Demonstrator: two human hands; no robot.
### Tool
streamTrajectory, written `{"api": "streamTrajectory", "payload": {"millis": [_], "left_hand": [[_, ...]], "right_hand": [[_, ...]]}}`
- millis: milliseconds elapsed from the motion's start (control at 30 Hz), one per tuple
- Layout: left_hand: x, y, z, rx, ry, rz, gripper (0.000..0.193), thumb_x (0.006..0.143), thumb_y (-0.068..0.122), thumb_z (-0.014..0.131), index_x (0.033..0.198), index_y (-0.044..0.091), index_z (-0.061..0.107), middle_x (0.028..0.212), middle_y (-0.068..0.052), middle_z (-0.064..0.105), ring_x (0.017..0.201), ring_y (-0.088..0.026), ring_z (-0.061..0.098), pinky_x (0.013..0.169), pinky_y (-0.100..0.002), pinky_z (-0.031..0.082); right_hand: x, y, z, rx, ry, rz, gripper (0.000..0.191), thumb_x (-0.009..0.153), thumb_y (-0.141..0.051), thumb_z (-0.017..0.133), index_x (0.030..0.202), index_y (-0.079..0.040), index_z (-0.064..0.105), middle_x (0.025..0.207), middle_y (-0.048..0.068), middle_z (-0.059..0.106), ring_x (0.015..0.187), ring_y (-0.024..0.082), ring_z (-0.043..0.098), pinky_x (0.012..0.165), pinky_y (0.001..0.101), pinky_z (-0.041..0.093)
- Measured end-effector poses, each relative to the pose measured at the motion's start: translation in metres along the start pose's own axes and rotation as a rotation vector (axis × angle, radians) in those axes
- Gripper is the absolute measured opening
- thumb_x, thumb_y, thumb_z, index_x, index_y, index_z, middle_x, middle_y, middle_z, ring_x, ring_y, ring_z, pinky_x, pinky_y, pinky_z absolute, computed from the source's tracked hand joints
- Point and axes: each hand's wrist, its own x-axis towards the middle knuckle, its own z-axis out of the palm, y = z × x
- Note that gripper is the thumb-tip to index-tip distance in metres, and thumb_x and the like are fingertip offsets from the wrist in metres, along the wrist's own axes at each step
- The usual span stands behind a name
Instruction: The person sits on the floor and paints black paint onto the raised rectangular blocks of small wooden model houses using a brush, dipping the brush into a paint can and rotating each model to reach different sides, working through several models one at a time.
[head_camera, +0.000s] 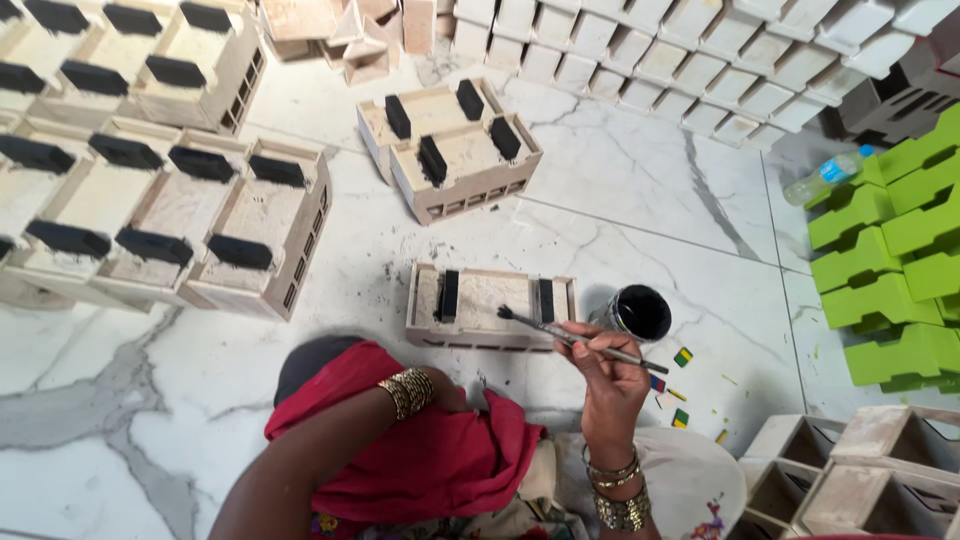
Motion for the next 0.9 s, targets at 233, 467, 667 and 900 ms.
{"api": "streamTrajectory", "payload": {"millis": [233,467,667,900], "left_hand": [[-0.048,-0.057,-0.017,-0.600,0.651,0.554,0.038,0.093,0.035,0.059,0.109,0.005,0.075,0.092,-0.007,0.079,0.081,-0.022,0.076,0.073,-0.037,0.064],[-0.052,-0.089,-0.034,-1.404,1.508,-0.027,0.066,0.105,0.060,0.048,0.127,0.000,0.062,0.119,-0.022,0.068,0.111,-0.032,0.065,0.092,-0.044,0.055],[-0.051,-0.094,-0.035,-1.562,0.997,0.157,0.099,0.089,0.077,0.028,0.162,0.011,0.016,0.153,-0.027,0.038,0.137,-0.041,0.046,0.105,-0.049,0.047],[-0.045,-0.085,-0.035,-1.505,0.973,0.154,0.093,0.102,0.076,0.034,0.142,-0.004,0.058,0.140,-0.032,0.058,0.127,-0.041,0.052,0.096,-0.042,0.040]], "right_hand": [[0.018,0.017,-0.012,-0.103,0.045,-0.003,0.013,0.097,0.009,0.061,0.104,-0.001,0.057,0.120,0.022,0.068,0.113,0.031,0.071,0.094,0.0401,0.063],[0.046,0.084,0.036,-0.374,-0.193,-0.062,0.011,0.098,0.008,0.059,0.101,-0.003,0.060,0.118,0.014,0.072,0.100,0.015,0.068,0.089,0.0267,0.058],[0.053,0.104,0.066,-0.673,-0.259,-0.009,0.007,0.099,0.003,0.059,0.096,-0.002,0.063,0.115,0.009,0.076,0.091,0.013,0.068,0.078,0.0234,0.055],[0.019,0.084,0.032,-0.635,-0.286,0.026,0.008,0.100,0.000,0.059,0.096,-0.006,0.062,0.116,0.008,0.073,0.105,0.012,0.073,0.086,0.0241,0.063]]}}
